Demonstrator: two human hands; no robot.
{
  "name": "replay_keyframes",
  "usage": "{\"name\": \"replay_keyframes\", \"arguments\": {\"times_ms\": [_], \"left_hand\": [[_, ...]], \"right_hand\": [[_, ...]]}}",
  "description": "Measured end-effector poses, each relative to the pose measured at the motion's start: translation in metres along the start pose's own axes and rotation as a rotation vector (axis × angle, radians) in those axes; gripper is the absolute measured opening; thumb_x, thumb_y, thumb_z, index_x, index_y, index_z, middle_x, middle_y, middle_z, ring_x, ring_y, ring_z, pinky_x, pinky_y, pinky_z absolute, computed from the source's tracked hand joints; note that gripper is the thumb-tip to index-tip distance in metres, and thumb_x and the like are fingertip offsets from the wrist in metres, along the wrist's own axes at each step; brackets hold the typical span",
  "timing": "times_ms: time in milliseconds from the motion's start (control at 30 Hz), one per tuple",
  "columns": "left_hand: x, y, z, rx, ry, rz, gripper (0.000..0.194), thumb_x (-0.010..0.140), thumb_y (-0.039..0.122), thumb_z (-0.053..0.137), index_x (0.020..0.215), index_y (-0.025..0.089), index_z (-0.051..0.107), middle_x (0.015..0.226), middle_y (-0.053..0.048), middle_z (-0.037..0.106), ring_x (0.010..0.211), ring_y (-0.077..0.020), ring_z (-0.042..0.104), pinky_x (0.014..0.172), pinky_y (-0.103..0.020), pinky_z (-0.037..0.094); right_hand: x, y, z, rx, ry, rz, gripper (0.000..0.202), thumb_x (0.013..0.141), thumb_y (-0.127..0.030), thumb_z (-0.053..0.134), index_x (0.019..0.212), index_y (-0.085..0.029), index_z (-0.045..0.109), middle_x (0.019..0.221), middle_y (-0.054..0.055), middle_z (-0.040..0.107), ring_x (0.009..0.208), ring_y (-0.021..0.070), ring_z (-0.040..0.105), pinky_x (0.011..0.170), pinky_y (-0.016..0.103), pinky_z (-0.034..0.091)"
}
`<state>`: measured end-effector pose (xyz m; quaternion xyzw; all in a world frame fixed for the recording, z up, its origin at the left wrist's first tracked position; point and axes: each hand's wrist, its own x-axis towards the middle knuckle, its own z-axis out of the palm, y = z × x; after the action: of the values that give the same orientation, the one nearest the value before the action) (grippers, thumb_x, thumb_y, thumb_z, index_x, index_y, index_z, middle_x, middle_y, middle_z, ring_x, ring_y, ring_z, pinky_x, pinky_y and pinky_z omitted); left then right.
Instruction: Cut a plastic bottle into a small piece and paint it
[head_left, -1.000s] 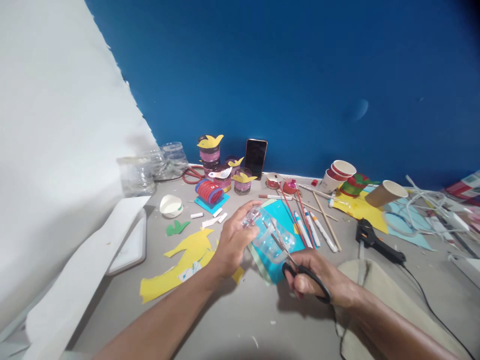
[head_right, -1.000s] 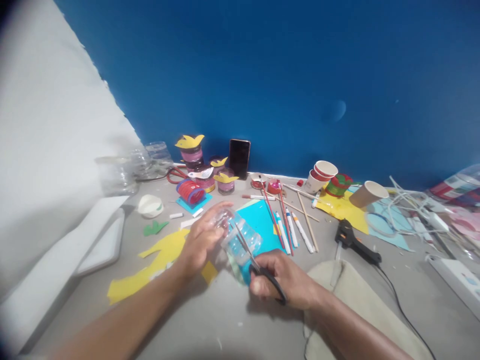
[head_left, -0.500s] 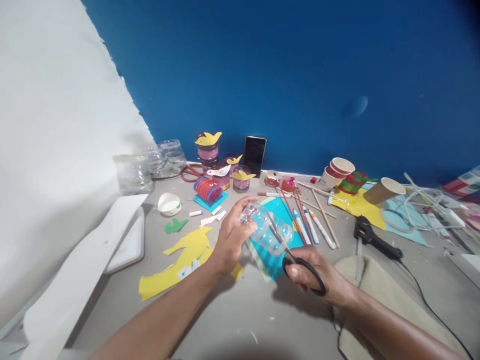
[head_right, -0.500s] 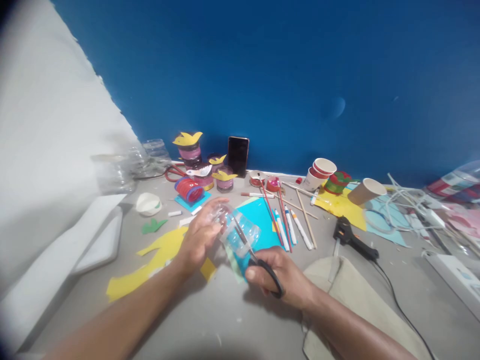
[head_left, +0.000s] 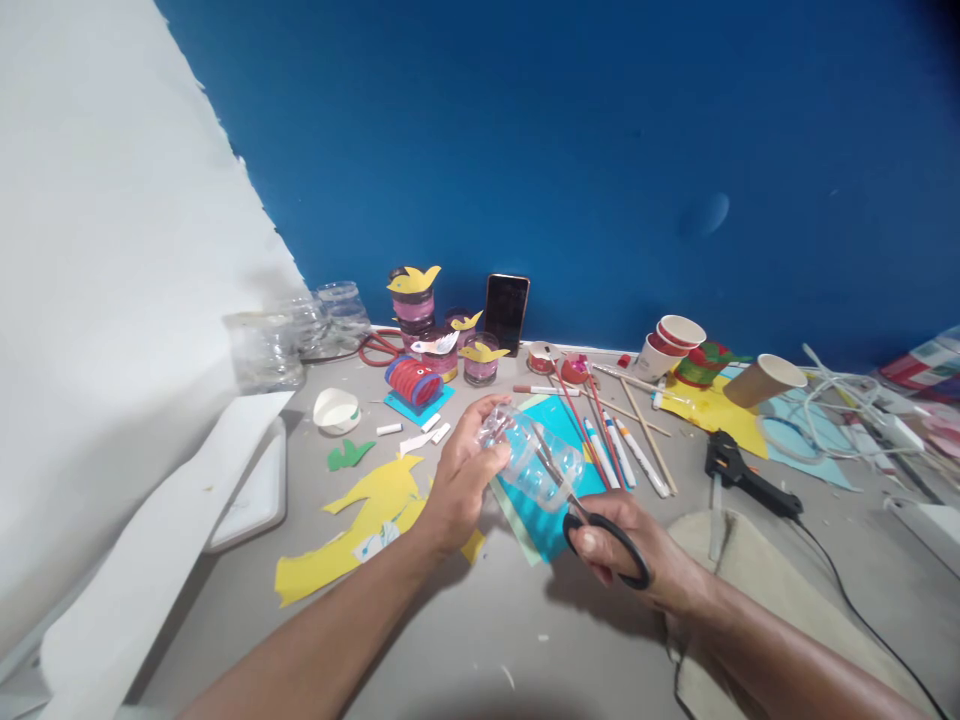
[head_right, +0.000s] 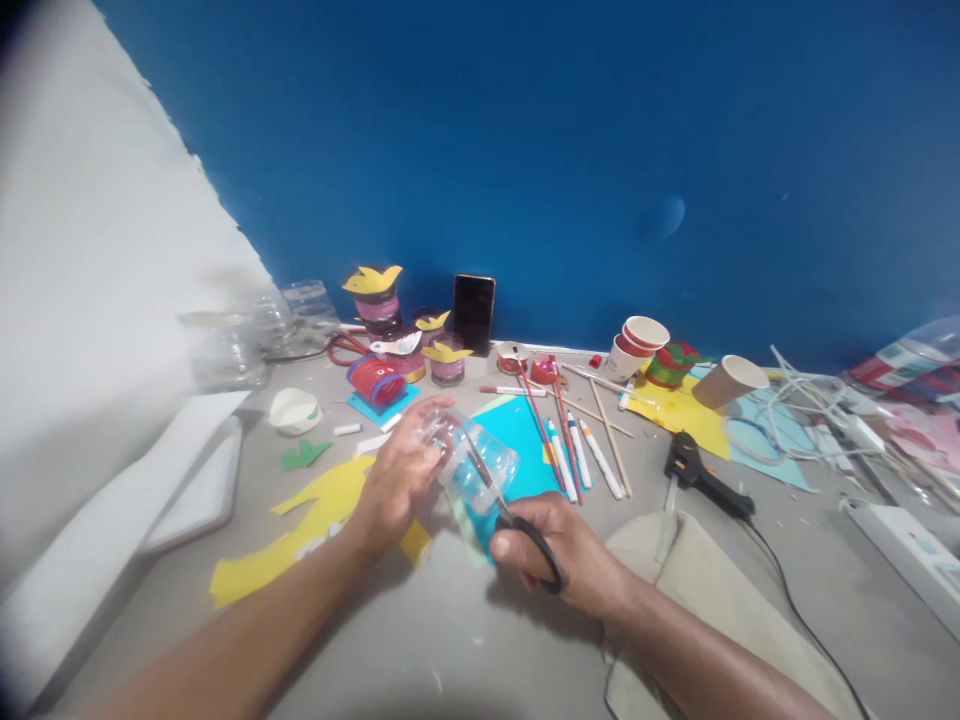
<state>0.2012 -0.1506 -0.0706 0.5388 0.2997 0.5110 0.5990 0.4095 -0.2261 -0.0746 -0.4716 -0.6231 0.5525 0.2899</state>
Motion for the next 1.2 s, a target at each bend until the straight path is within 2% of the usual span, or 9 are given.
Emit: {"name": "replay_keyframes", "arguments": {"times_ms": [167,400,567,733,867,967,1100,1200], "left_hand": [[-0.002,0.004,0.002,-0.017,0.022,-0.022,0.042,0.087,0.036,0.068,0.127,0.025,0.064,0.102,-0.003,0.066,0.086,-0.0201,0.059,0.093,-0.035,0.049],[-0.003,0.006,0.005,0.003,0.045,-0.041,0.042,0.087,0.035,0.07,0.128,0.026,0.063,0.098,-0.002,0.066,0.08,-0.018,0.058,0.09,-0.034,0.051],[-0.004,0.003,0.009,-0.055,0.057,-0.064,0.045,0.086,0.035,0.074,0.129,0.028,0.064,0.104,-0.002,0.067,0.074,-0.0147,0.055,0.085,-0.031,0.053],[0.001,0.003,0.007,-0.066,0.072,-0.111,0.051,0.081,0.034,0.081,0.128,0.027,0.064,0.115,-0.005,0.07,0.094,-0.0192,0.064,0.086,-0.03,0.053],[0.004,0.005,0.003,-0.103,0.001,-0.143,0.058,0.079,0.036,0.084,0.13,0.025,0.061,0.125,-0.008,0.068,0.103,-0.0219,0.066,0.082,-0.029,0.053],[0.006,0.008,0.001,-0.135,-0.01,-0.134,0.059,0.076,0.036,0.087,0.128,0.025,0.061,0.123,-0.008,0.065,0.107,-0.0244,0.066,0.078,-0.029,0.054],[0.008,0.008,0.0,-0.116,-0.021,-0.083,0.062,0.072,0.039,0.091,0.125,0.025,0.062,0.12,-0.007,0.064,0.1,-0.0228,0.066,0.078,-0.03,0.055],[0.01,0.004,-0.001,-0.131,-0.099,-0.092,0.063,0.07,0.04,0.093,0.122,0.024,0.062,0.116,-0.007,0.064,0.096,-0.0212,0.066,0.079,-0.031,0.055]], "right_hand": [[0.0,0.002,0.001,0.031,0.001,-0.003,0.071,0.081,-0.087,0.057,0.057,-0.02,0.049,0.05,-0.002,0.045,0.05,0.0101,0.037,0.049,0.025,0.031],[0.003,0.014,-0.002,0.165,0.021,0.008,0.073,0.073,-0.088,0.066,0.056,-0.018,0.056,0.048,-0.001,0.051,0.048,0.0104,0.041,0.049,0.026,0.028],[0.003,0.007,-0.004,0.182,0.009,-0.09,0.071,0.082,-0.083,0.062,0.054,-0.018,0.058,0.049,-0.001,0.051,0.05,0.0116,0.042,0.053,0.029,0.032],[0.004,0.007,-0.006,0.204,0.04,-0.116,0.07,0.083,-0.083,0.061,0.055,-0.019,0.057,0.049,-0.001,0.05,0.052,0.0134,0.042,0.053,0.029,0.031],[0.005,0.004,-0.012,0.25,-0.033,-0.112,0.072,0.078,-0.087,0.063,0.057,-0.018,0.059,0.047,-0.002,0.049,0.048,0.0116,0.039,0.05,0.028,0.026],[0.003,-0.002,-0.019,0.249,-0.073,-0.101,0.075,0.076,-0.091,0.06,0.06,-0.018,0.06,0.048,-0.002,0.049,0.048,0.0112,0.038,0.049,0.028,0.024],[0.0,-0.009,-0.034,0.116,-0.108,-0.123,0.075,0.08,-0.089,0.058,0.063,-0.017,0.062,0.055,0.001,0.056,0.053,0.0121,0.045,0.054,0.028,0.031],[-0.002,-0.011,-0.041,0.049,-0.181,-0.126,0.074,0.084,-0.087,0.056,0.067,-0.016,0.064,0.059,0.003,0.062,0.057,0.0137,0.052,0.057,0.028,0.035]]}}
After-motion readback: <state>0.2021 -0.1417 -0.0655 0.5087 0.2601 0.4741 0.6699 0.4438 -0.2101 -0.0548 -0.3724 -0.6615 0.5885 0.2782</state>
